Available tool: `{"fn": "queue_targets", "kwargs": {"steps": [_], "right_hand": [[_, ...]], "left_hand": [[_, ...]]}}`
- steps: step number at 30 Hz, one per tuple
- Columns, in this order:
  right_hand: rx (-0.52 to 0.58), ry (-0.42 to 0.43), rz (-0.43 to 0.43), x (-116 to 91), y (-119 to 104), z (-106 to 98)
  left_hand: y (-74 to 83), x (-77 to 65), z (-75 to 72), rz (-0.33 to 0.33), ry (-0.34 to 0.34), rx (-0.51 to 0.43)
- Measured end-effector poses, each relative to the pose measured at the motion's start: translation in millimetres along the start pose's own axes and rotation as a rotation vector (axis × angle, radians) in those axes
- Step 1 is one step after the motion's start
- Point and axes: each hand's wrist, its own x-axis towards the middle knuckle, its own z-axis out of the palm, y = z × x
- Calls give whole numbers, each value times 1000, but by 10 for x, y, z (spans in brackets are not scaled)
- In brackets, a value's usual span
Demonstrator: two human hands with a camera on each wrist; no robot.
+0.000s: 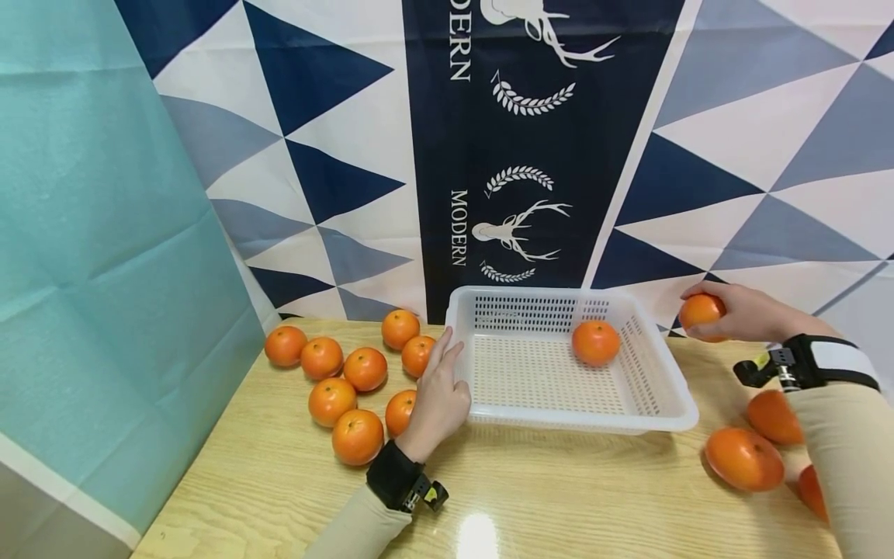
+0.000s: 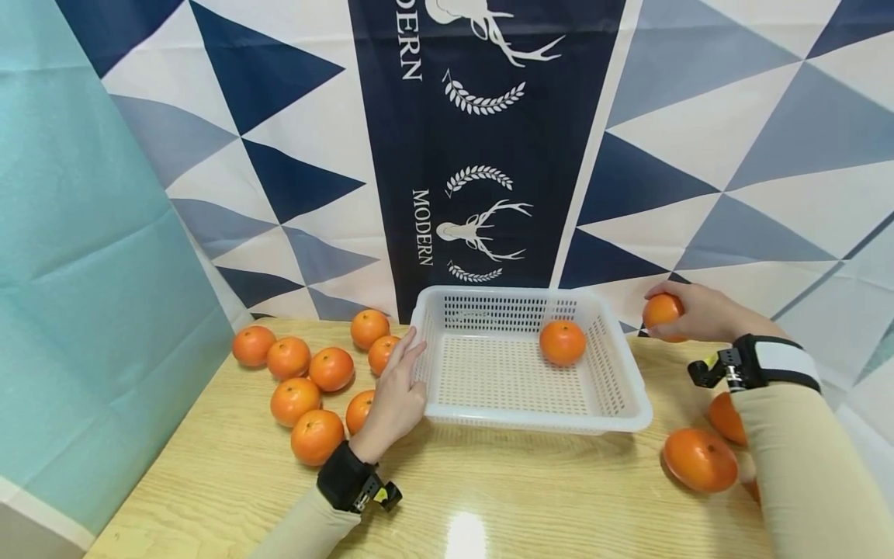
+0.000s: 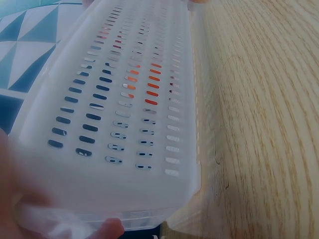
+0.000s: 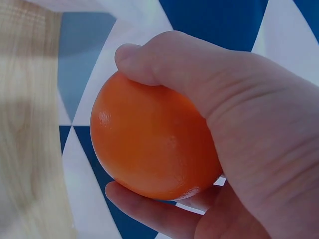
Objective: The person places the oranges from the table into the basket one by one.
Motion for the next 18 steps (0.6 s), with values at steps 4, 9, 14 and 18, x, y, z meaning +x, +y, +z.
{"fn": "queue_targets", "kwargs": {"steps": [4, 9, 14, 18], "right_hand": [[10, -3, 0, 25, -99, -19], [29, 11, -28, 54, -246, -29], [23, 33, -74, 91, -391, -32], [23, 29, -78, 123, -497, -35]], "left_hand": [[0, -1, -2, -2, -1, 2], [5, -2, -3, -1, -2, 2], [12, -4, -7, -1, -9, -2], [13, -1, -8, -1, -7, -3]]}}
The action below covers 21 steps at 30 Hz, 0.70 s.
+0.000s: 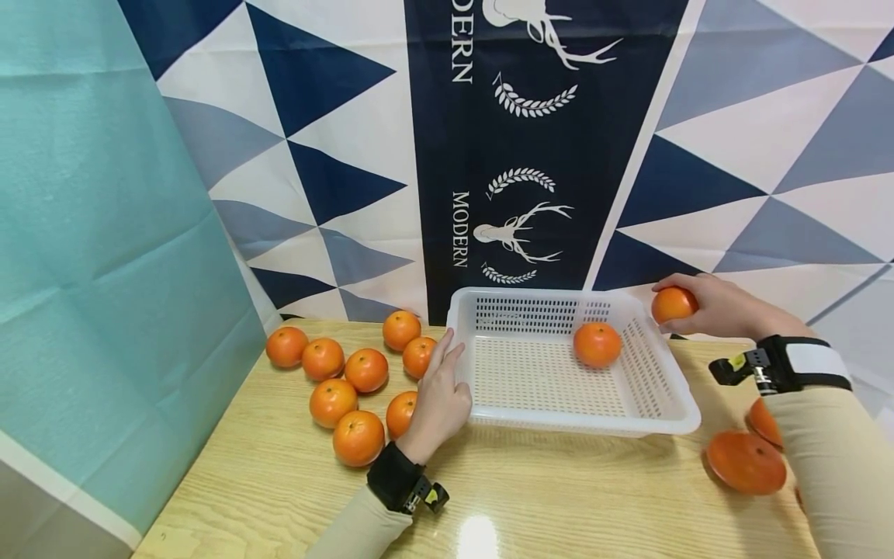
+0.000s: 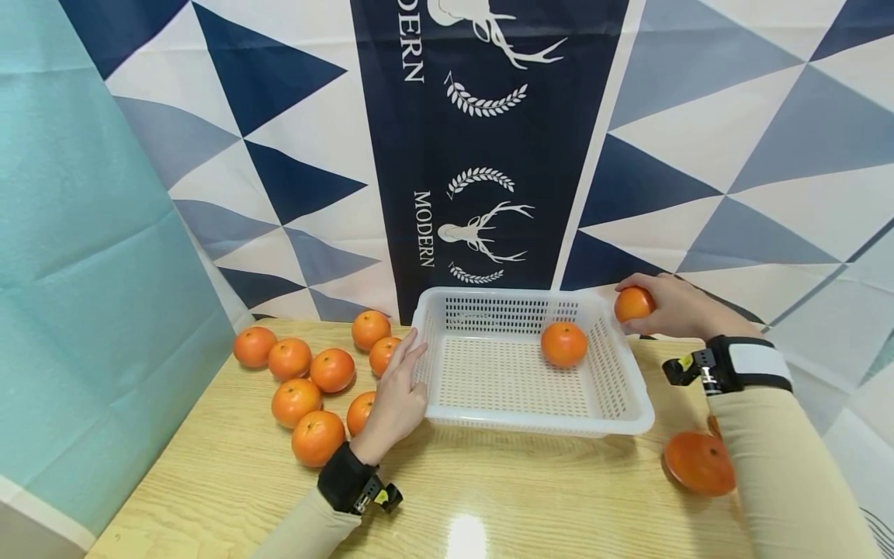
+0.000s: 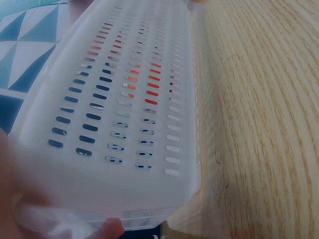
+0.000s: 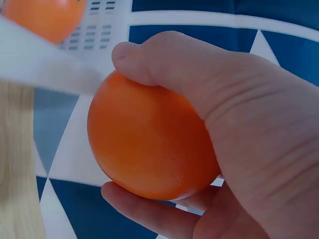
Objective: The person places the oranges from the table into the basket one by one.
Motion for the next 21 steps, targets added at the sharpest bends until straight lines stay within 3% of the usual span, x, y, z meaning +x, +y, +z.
{"fn": "queue_targets", "kwargs": {"steps": [21], "right_hand": [[-32, -12, 5, 107, -417, 134]], "left_hand": [[-27, 13, 12, 11, 10, 8]]}}
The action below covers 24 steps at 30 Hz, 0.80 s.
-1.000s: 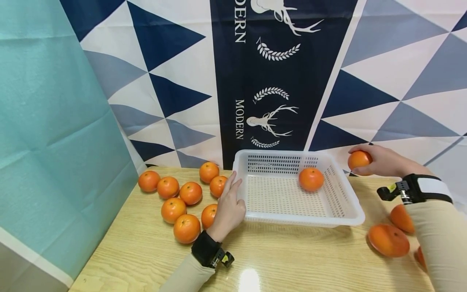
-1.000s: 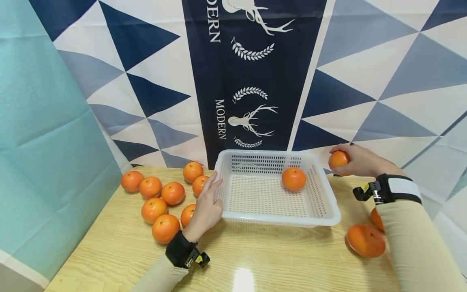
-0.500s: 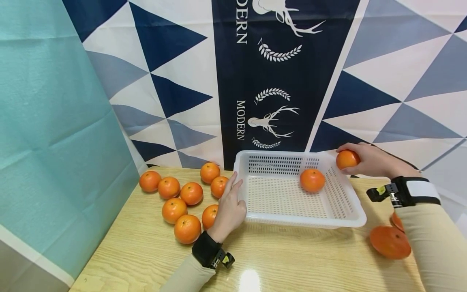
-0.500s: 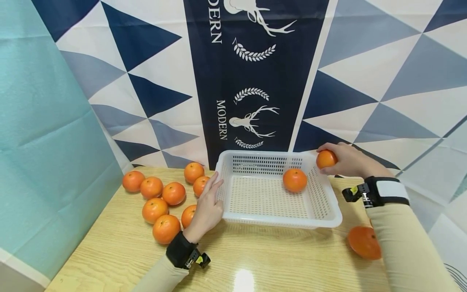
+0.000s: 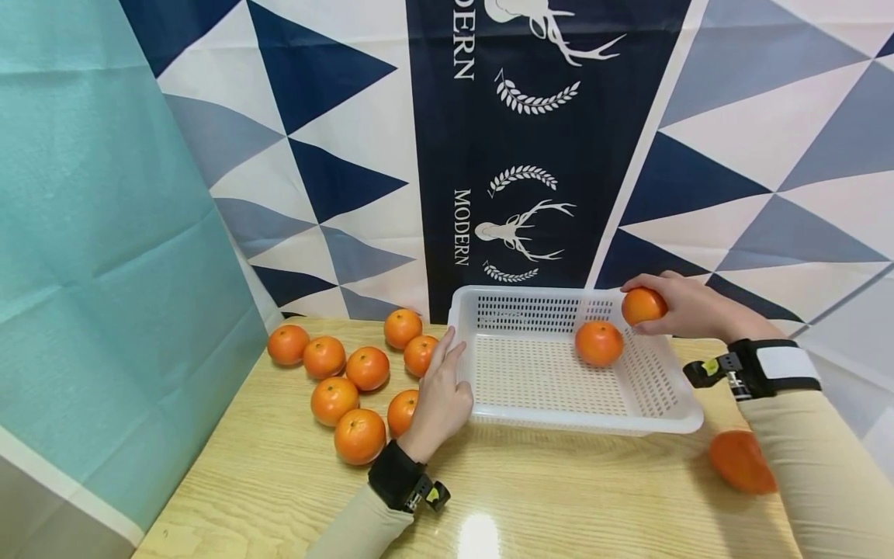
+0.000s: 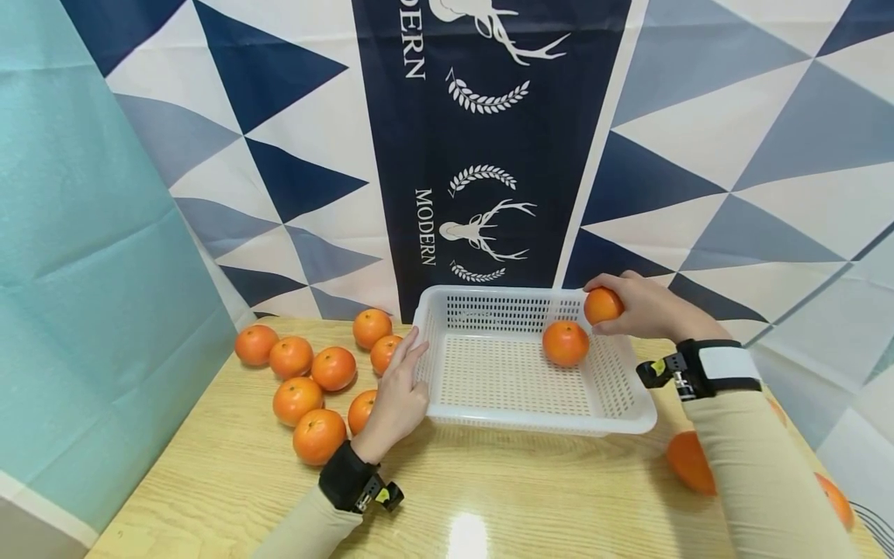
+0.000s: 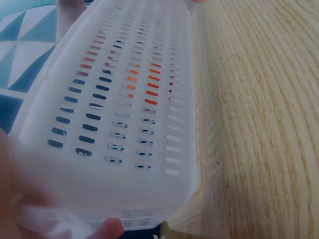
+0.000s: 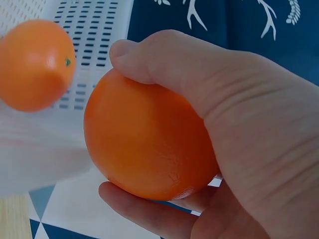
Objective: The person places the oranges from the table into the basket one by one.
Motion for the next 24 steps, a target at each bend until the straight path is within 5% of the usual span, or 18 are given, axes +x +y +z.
{"fn": "queue_targets", "kwargs": {"steps": [24], "right_hand": [[61, -49, -103, 240, -537, 216]], "left_hand": [[-6, 3, -15, -6, -7, -2]]}}
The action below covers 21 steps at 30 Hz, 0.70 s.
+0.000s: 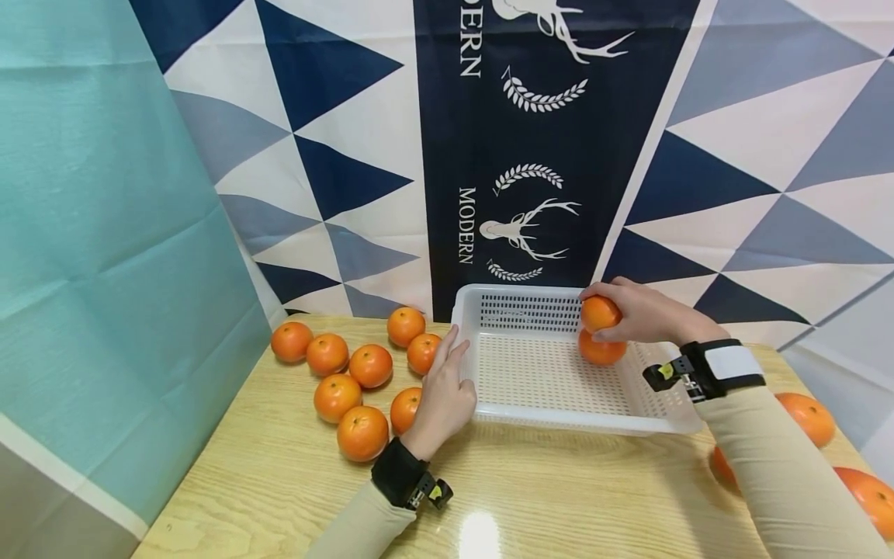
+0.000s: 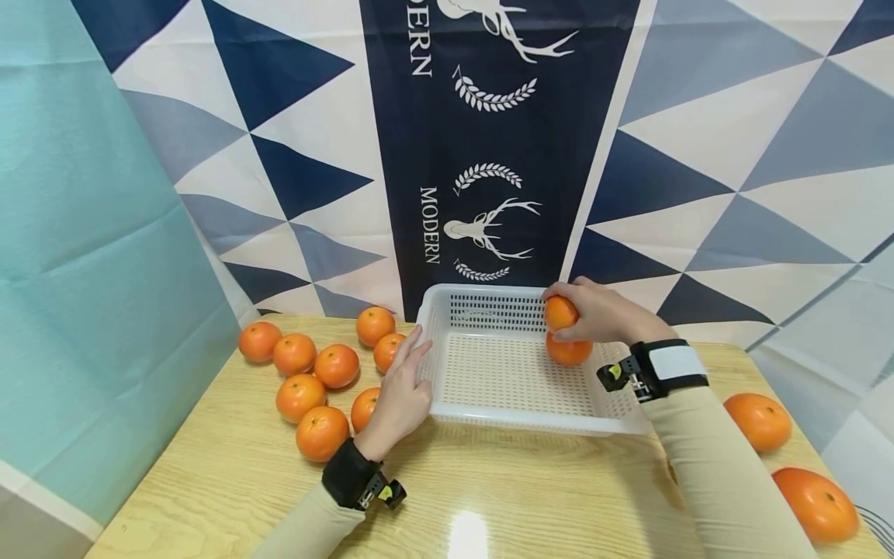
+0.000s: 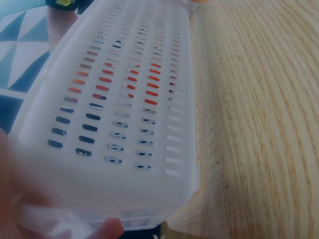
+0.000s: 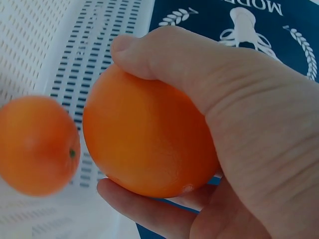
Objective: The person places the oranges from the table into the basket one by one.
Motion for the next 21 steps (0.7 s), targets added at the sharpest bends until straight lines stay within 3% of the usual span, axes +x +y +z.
{"fn": "queue_targets", "kwargs": {"steps": [12, 21], "right_hand": [[-8, -41, -31, 184, -184, 128], [-13, -43, -71, 307, -306, 208]], "left_hand": [[9, 1, -5, -9, -7, -8], [-1, -3, 5, 23, 15, 17]]}}
